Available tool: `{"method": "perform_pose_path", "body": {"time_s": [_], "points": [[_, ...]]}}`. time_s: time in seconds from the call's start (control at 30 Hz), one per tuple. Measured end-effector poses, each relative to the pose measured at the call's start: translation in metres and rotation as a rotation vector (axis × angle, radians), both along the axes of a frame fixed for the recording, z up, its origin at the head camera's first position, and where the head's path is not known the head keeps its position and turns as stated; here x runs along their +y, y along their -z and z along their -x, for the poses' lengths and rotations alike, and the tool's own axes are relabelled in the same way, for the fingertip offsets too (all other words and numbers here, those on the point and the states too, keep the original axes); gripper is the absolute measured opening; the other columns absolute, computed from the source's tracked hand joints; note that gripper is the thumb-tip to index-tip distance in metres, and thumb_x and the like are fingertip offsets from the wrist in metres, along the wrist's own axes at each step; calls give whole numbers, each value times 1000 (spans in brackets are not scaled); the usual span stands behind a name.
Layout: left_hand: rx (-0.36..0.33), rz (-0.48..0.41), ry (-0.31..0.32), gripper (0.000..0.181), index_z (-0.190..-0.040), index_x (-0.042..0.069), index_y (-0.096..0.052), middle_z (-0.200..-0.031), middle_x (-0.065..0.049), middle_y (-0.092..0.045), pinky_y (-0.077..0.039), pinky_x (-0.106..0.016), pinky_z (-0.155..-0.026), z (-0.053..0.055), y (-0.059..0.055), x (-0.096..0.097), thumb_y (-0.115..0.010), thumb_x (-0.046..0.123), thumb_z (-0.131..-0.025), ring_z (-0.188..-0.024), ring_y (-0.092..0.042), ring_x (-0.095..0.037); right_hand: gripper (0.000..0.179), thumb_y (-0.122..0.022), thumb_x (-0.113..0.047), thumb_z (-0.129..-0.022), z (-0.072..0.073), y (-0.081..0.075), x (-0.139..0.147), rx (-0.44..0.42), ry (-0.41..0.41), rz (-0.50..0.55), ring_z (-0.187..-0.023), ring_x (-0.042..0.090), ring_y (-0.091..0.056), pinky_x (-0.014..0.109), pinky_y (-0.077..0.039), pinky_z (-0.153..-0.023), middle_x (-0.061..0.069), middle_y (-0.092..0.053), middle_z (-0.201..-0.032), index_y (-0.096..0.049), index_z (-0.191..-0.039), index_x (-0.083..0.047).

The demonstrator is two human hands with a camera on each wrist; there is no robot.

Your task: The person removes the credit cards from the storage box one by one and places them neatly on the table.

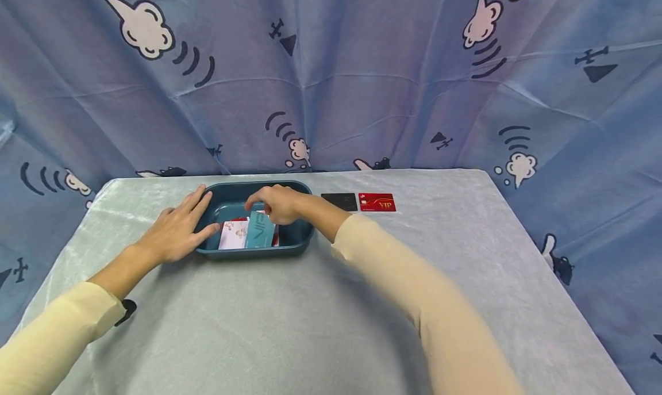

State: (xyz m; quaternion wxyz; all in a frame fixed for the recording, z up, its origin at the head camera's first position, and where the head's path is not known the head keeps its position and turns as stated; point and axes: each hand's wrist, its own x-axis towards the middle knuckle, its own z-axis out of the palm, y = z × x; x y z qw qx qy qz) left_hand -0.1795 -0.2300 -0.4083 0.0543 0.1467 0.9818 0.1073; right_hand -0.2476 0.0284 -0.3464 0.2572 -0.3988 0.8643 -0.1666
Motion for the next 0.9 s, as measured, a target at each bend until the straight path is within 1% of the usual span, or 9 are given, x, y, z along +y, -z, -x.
{"method": "perform_pose_path", "body": {"time_s": [0.2,0.3,0.4,0.57,0.77,0.9], "points": [[7,0,1,82,-159,2,-12,-166,-17,-3,-22,-72,-106,0,0,-1,-42,52,-102,-150,-13,-40,58,-47,17,-87,-3,-4,4,25,-29,8,-79,19,-49,25,-37,-63,9,-62,-92,-63,-134,-14],[7,-2,-1,82,-159,3,-12,-166,-17,-3,-22,-71,-106,0,0,-1,-42,53,-102,-150,-13,-39,54,-51,16,-87,-4,-6,8,26,-42,14,-81,20,-49,26,-39,-68,9,-61,-91,-63,-133,-12],[10,-3,1,81,-159,2,-13,-166,-17,-4,-22,-71,-106,0,0,-1,-42,52,-102,-150,-14,-40,48,-55,13,-89,-4,-9,13,14,-48,22,-85,21,-52,28,-42,-73,10,-61,-93,-61,-131,-9],[18,-9,2,81,-159,2,-14,-166,-17,-5,-23,-71,-106,0,0,0,-43,52,-102,-150,-15,-39,42,-58,13,-88,-4,-16,22,-11,-6,28,-88,22,-54,29,-47,-76,9,-61,-98,-58,-125,-8],[17,-19,3,81,-159,2,-15,-166,-18,-6,-22,-71,-106,-2,-2,1,-44,52,-102,-150,-15,-39,40,-59,15,-85,-4,-24,36,-11,45,74,-81,22,-55,29,-48,-75,10,-60,-93,-56,-118,-8],[11,-11,5,81,-159,2,-14,-166,-17,-5,-22,-71,-106,-2,-2,1,-43,52,-102,-150,-14,-39,40,-58,15,-87,-1,-32,48,-18,72,98,-82,23,-56,31,-50,-76,11,-59,-92,-54,-118,-8]]}}
